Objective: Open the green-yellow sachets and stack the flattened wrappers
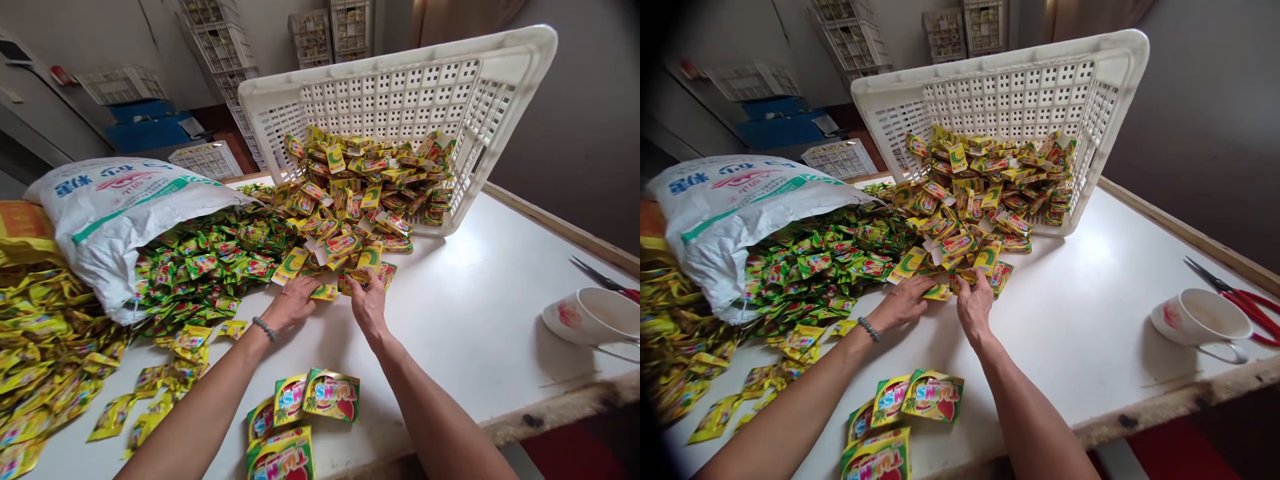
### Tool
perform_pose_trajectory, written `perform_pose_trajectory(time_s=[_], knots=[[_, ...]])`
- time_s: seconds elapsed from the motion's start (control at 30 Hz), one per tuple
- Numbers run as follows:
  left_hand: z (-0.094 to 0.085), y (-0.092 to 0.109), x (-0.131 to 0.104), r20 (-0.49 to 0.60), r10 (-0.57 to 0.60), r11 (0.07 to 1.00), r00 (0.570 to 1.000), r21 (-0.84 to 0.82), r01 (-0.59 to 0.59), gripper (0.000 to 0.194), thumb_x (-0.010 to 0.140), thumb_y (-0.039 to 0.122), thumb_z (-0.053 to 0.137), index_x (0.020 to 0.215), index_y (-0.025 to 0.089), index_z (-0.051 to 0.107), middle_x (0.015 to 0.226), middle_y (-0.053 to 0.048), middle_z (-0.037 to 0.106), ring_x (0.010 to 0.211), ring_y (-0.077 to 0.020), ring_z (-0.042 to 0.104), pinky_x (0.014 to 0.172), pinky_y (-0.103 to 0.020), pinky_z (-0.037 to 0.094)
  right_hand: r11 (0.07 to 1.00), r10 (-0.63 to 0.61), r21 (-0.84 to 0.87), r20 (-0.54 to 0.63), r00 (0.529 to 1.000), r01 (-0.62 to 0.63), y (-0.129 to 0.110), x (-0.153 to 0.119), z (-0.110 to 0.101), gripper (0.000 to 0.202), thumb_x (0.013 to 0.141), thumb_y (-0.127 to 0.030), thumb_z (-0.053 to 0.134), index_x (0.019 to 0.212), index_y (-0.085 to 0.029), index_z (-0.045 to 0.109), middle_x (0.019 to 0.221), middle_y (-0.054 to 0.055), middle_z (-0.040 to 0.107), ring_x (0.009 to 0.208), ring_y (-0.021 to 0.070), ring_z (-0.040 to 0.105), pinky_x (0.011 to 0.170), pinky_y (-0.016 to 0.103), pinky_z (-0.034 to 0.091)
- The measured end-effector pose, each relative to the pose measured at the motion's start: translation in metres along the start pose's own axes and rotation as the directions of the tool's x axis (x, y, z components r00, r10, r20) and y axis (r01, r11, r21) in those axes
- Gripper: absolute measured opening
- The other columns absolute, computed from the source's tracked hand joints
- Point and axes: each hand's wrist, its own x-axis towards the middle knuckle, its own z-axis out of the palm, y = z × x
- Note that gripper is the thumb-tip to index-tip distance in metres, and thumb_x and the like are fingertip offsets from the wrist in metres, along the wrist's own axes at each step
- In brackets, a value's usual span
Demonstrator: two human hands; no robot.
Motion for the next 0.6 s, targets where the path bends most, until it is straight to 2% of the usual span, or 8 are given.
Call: perform_pose_trajectory(time_s=[0.07,0.13,0.17,0.27,0.33,0.37,0.47,0.6], knots=[[-0.003,0.002,-0.016,-0.001,-0.187,0.97,0.982,-0.16,0.184,0.034,0.076,0.018,0.052,0.105,0.015,0.069,0.093,-0.011,0.071,0.088,-0.0286,0.065,0.082,-0.04,0.05,0.997,-0.002,0.081,0.009,1.0,0.002,-0.002,0.002,0.0,0.025,0.075,-0.04,0.06,0.09,-0.02,0.062,0.088,0.005,0.069,0.081,0.0208,0.061,0.077,0.033,0.048],[-0.005,0.004,-0.035,0.022,-0.354,0.876,0.935,-0.342,0.34,0.03,0.077,0.027,0.056,0.102,0.016,0.068,0.086,-0.01,0.072,0.077,-0.0266,0.065,0.073,-0.037,0.05,0.987,-0.003,0.161,0.054,0.999,-0.005,-0.005,0.001,0.0,0.026,0.075,-0.04,0.061,0.09,-0.019,0.062,0.087,0.004,0.068,0.077,0.0191,0.06,0.072,0.031,0.048],[-0.005,0.006,-0.044,0.045,-0.39,0.813,0.92,-0.452,0.367,0.032,0.077,0.032,0.059,0.104,0.016,0.067,0.089,-0.01,0.072,0.077,-0.0259,0.065,0.073,-0.036,0.051,0.983,-0.015,0.186,0.093,0.996,-0.002,-0.007,0.0,0.0,0.026,0.074,-0.04,0.062,0.09,-0.019,0.061,0.084,0.003,0.066,0.074,0.018,0.059,0.069,0.029,0.047],[-0.001,0.014,-0.067,0.102,-0.389,0.564,0.916,-0.76,0.324,0.045,0.075,0.042,0.069,0.112,0.016,0.062,0.104,-0.011,0.071,0.088,-0.0243,0.067,0.079,-0.034,0.052,0.98,-0.051,0.197,0.298,0.953,-0.009,-0.011,-0.006,0.002,0.024,0.073,-0.038,0.064,0.086,-0.018,0.06,0.075,0.0,0.062,0.069,0.016,0.056,0.064,0.027,0.045],[0.005,0.02,-0.077,0.108,-0.415,0.421,0.903,-0.857,0.296,0.048,0.075,0.045,0.072,0.111,0.016,0.061,0.105,-0.011,0.071,0.089,-0.0232,0.068,0.08,-0.032,0.052,0.991,-0.036,0.129,0.469,0.883,-0.027,-0.01,-0.009,0.003,0.021,0.072,-0.036,0.065,0.082,-0.018,0.06,0.071,-0.001,0.061,0.067,0.0156,0.055,0.061,0.026,0.043],[0.007,0.022,-0.08,0.107,-0.442,0.381,0.891,-0.877,0.294,0.047,0.075,0.045,0.073,0.109,0.016,0.062,0.103,-0.01,0.071,0.088,-0.0225,0.068,0.079,-0.031,0.052,0.997,-0.029,0.077,0.536,0.843,-0.015,-0.009,-0.01,0.003,0.018,0.072,-0.034,0.066,0.081,-0.018,0.06,0.07,-0.001,0.061,0.066,0.0156,0.054,0.061,0.026,0.042],[0.013,0.027,-0.085,0.117,-0.473,0.34,0.873,-0.89,0.303,0.043,0.072,0.044,0.077,0.103,0.016,0.065,0.097,-0.008,0.072,0.082,-0.0205,0.067,0.075,-0.028,0.052,0.987,-0.075,-0.065,0.622,0.779,0.147,-0.006,-0.012,0.003,0.008,0.072,-0.024,0.068,0.076,-0.018,0.064,0.076,0.001,0.063,0.072,0.017,0.056,0.066,0.027,0.042],[0.014,0.033,-0.082,0.163,-0.461,0.305,0.872,-0.894,0.328,0.041,0.065,0.04,0.082,0.096,0.017,0.069,0.089,-0.005,0.073,0.078,-0.0192,0.065,0.07,-0.025,0.05,0.942,-0.167,-0.126,0.626,0.762,0.31,-0.005,-0.016,0.006,0.005,0.073,-0.015,0.068,0.076,-0.019,0.068,0.083,0.003,0.062,0.08,0.0186,0.059,0.074,0.03,0.044]])
